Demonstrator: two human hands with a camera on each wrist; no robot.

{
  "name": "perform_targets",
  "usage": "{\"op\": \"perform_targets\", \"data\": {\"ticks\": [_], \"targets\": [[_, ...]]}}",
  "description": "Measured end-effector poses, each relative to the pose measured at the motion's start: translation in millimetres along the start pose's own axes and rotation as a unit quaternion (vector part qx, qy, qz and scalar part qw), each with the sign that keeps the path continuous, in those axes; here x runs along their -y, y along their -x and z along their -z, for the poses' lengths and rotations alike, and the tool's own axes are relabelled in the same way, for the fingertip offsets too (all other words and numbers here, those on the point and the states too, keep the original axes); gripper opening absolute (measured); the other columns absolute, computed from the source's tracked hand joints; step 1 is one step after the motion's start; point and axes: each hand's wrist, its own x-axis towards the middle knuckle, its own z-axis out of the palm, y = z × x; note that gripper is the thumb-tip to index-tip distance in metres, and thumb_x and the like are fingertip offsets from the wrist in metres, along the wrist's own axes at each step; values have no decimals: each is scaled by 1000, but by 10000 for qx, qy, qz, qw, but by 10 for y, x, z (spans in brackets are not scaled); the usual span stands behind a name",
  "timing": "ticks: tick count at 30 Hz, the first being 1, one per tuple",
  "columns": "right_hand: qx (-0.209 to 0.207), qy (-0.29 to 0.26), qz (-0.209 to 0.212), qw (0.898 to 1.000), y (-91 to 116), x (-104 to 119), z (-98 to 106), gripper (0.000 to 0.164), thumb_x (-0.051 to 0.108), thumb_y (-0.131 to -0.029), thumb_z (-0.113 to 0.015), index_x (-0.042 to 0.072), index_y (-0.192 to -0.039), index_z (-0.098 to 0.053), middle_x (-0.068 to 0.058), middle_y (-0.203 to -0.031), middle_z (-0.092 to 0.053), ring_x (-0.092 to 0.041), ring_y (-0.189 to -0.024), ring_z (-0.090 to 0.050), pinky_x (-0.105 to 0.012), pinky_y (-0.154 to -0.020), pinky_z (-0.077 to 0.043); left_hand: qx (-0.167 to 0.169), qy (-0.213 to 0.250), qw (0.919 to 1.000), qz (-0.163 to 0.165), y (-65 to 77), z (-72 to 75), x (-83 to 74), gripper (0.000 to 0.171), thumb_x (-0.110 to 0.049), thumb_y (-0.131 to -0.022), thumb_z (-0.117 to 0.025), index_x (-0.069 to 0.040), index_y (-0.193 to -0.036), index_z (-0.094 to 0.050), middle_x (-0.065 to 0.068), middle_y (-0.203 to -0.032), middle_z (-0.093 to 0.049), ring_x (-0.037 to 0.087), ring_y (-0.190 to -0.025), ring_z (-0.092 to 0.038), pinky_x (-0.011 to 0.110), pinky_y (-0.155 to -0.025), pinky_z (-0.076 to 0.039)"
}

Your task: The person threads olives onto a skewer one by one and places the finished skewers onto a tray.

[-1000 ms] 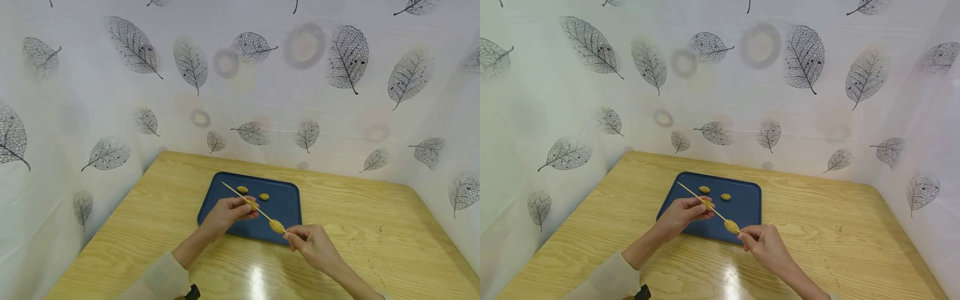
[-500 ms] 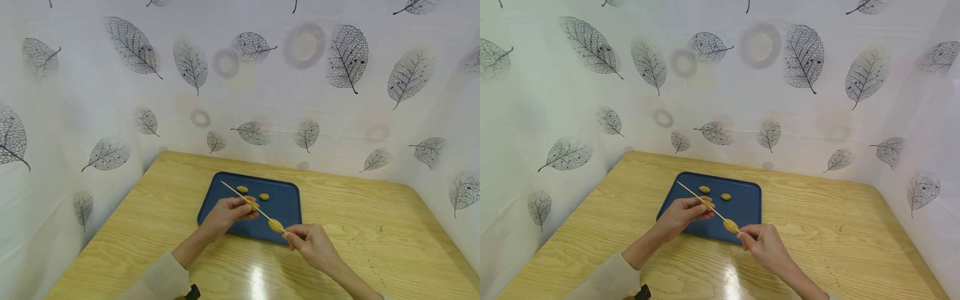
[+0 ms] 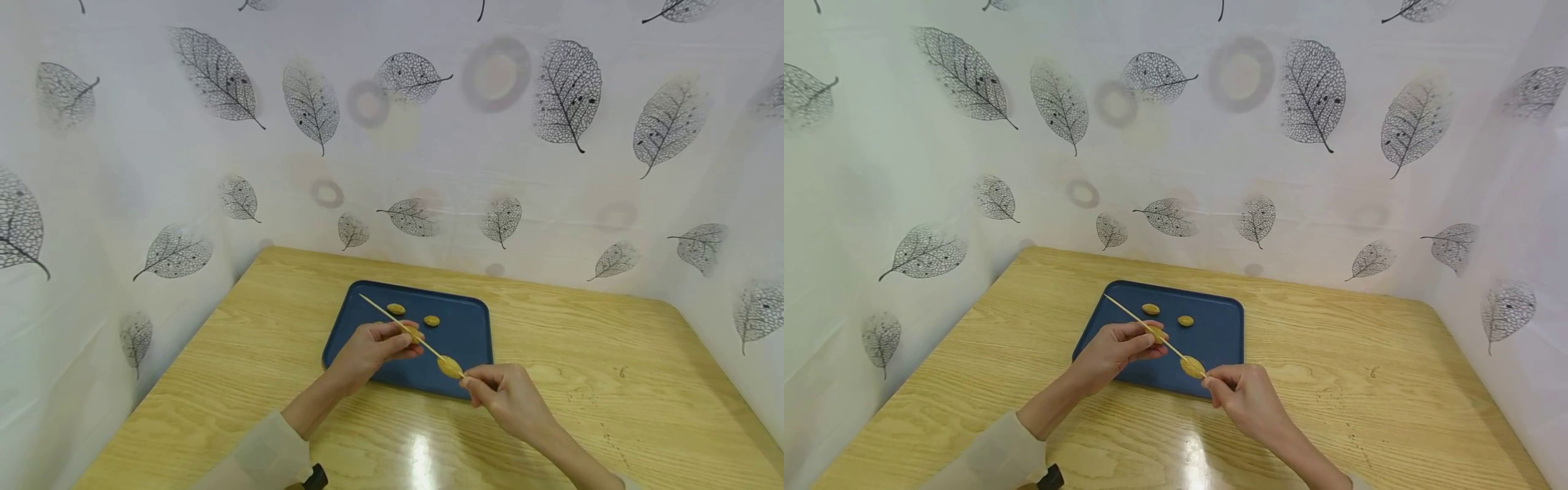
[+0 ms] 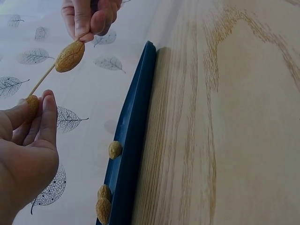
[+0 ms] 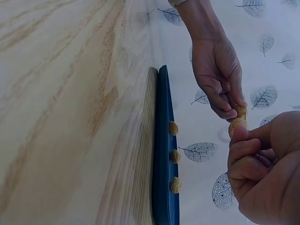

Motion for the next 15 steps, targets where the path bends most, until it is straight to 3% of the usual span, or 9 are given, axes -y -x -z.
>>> {"op": "perform_targets", "data": {"ticks": [6,15], "targets": [[-38,-46,16,10000,-4,5,-6,18,13,-101,-68,0,-94,-78,3,-65,-63,-2,-43,-30,-16,-39,-24,-12,-2,10000,17,-10,-4,7,34,-6,-105,-60,17,-131,-60,19,-132,-64,15,-102,-72,35,-98,-58],[-13,-37,48,10000,-18,4,-8,18,14,-101,-68,1,-93,-78,2,-65,-62,-2,-44,-31,-17,-39,-26,-9,12,10000,24,1,-9,12,38,-6,-105,-61,13,-138,-57,13,-115,-72,15,-101,-73,35,-98,-59]]}}
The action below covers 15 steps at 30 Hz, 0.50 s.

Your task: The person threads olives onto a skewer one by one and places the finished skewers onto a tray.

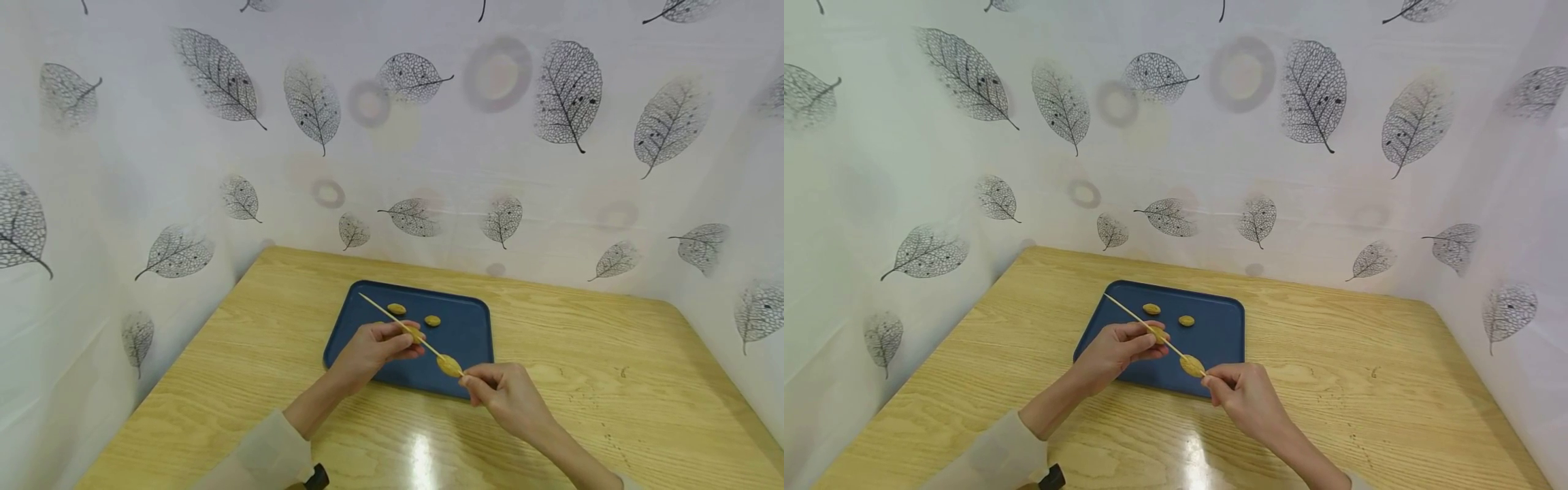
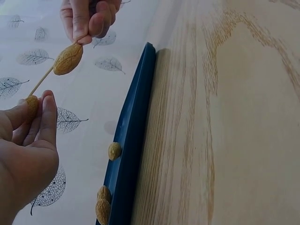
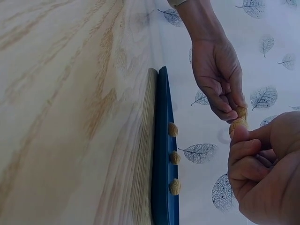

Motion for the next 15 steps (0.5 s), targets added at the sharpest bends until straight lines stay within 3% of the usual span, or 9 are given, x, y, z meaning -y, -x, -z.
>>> {"op": "perform_targets", "data": {"ticks": [15], "targets": [[-28,-19,131,9999,-22,-10,-24,18,13,-101,-69,1,-91,-78,4,-64,-62,-1,-43,-31,-16,-39,-26,-39,113,9999,28,-2,-18,-11,36,-5,-105,-60,14,-136,-58,18,-124,-68,14,-100,-73,34,-97,-59]]}}
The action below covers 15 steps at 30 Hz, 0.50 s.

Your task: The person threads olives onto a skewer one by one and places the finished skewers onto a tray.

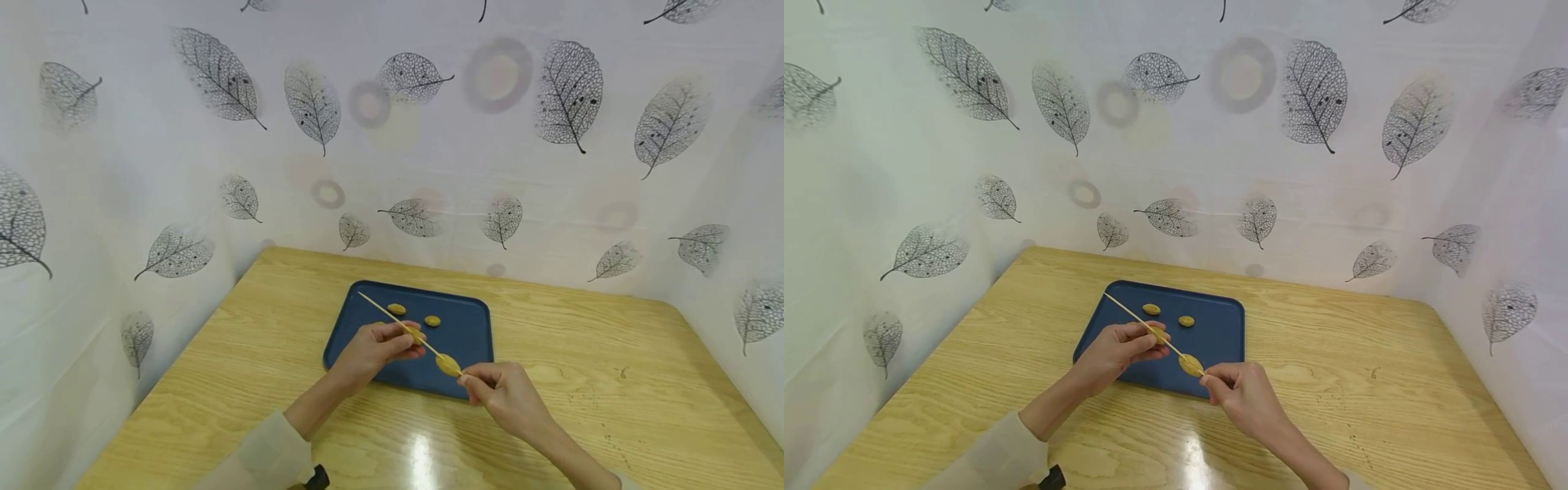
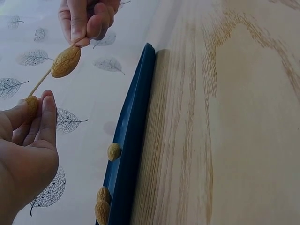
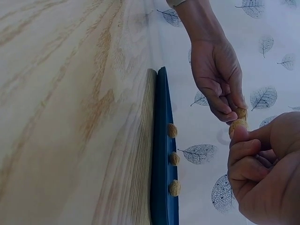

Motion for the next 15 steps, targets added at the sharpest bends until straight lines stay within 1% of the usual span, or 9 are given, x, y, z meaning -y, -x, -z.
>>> {"op": "perform_targets", "data": {"ticks": [4,8,15], "targets": [[-15,-14,21,10000,-3,-2,2,18,13,-101,-69,2,-90,-78,4,-64,-61,-1,-43,-31,-16,-39,-26,50,-2,10000,-19,1,-2,1,37,-4,-105,-59,14,-137,-57,13,-120,-70,14,-101,-73,34,-98,-58],[-38,5,24,10000,-7,-4,0,17,13,-100,-69,1,-91,-78,4,-64,-62,-1,-44,-32,-16,-39,-27,61,11,10000,-3,-2,-7,0,36,-3,-105,-59,14,-137,-57,11,-121,-70,13,-101,-72,34,-98,-58],[-31,2,31,10000,-13,-1,4,19,13,-101,-69,0,-90,-77,3,-64,-62,-1,-44,-32,-17,-39,-27,50,19,10000,-20,-33,-18,10,30,-2,-105,-58,16,-129,-61,19,-129,-65,14,-101,-73,34,-98,-58]]}}
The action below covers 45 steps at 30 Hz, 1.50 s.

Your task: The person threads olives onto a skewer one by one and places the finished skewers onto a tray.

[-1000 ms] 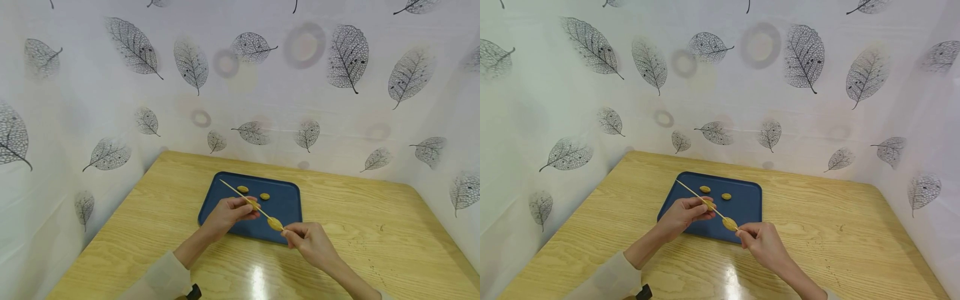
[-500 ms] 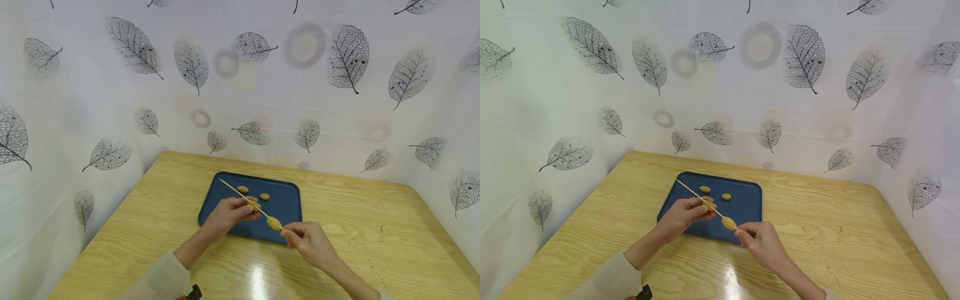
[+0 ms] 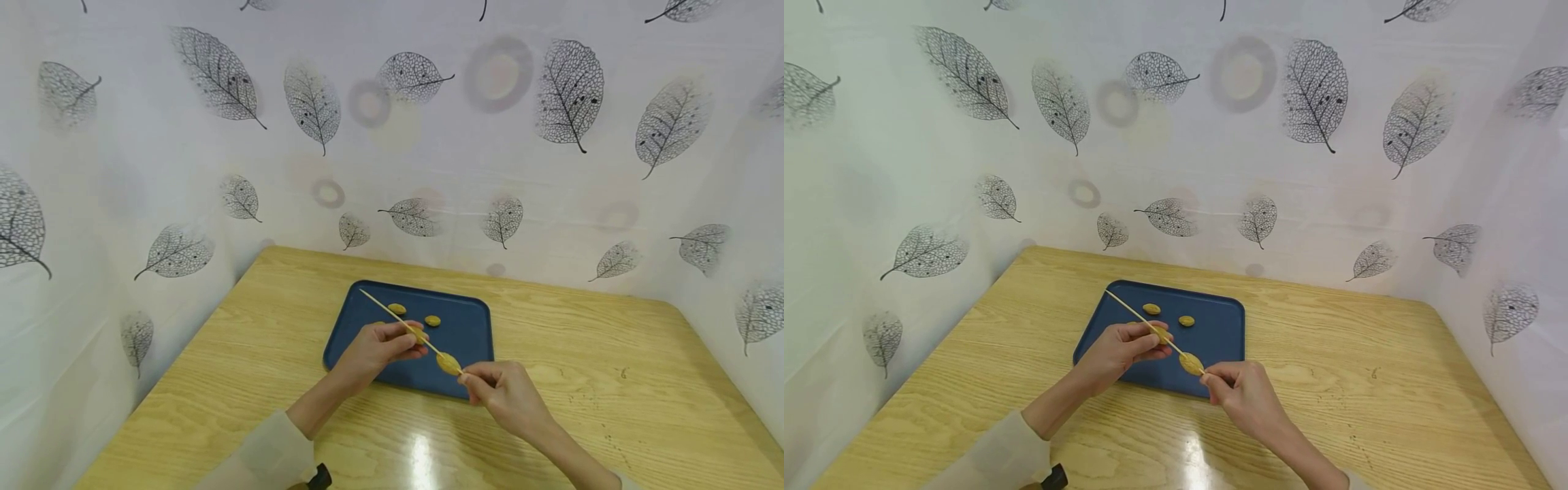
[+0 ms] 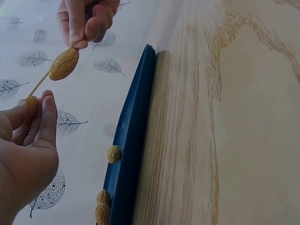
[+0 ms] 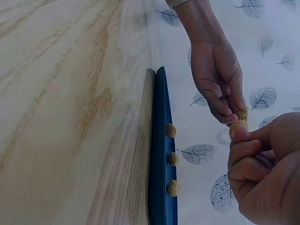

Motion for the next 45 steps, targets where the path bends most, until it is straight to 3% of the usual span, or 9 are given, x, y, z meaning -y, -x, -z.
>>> {"op": "perform_targets", "data": {"ticks": [12,18,29,45], "targets": [[-29,-59,9,10000,-5,24,9,21,16,-101,-69,2,-88,-77,-1,-63,-62,0,-43,-30,-17,-39,-26,40,14,10000,-19,-17,-6,21,28,-2,-106,-58,18,-125,-62,17,-135,-61,14,-101,-73,33,-97,-58],[28,-107,-26,9999,-14,31,7,22,15,-101,-68,0,-87,-76,-8,-63,-62,-1,-42,-29,-16,-39,-25,85,24,10000,27,-9,-7,14,36,-3,-106,-58,14,-138,-56,14,-122,-69,14,-101,-73,34,-98,-58],[-1,-52,31,10000,-33,51,-6,22,14,-101,-68,1,-86,-76,0,-63,-61,-2,-44,-30,-17,-39,-27,101,-1,9999,54,0,-13,-2,38,-4,-106,-58,13,-140,-55,30,-136,-60,13,-101,-73,33,-98,-58],[19,-46,-61,10000,-46,71,-14,20,13,-101,-68,0,-89,-76,1,-65,-62,-2,-44,-31,-17,-39,-26,95,9,10000,18,6,-26,5,35,-5,-105,-59,15,-134,-59,21,-139,-60,14,-103,-73,34,-99,-58]]}}
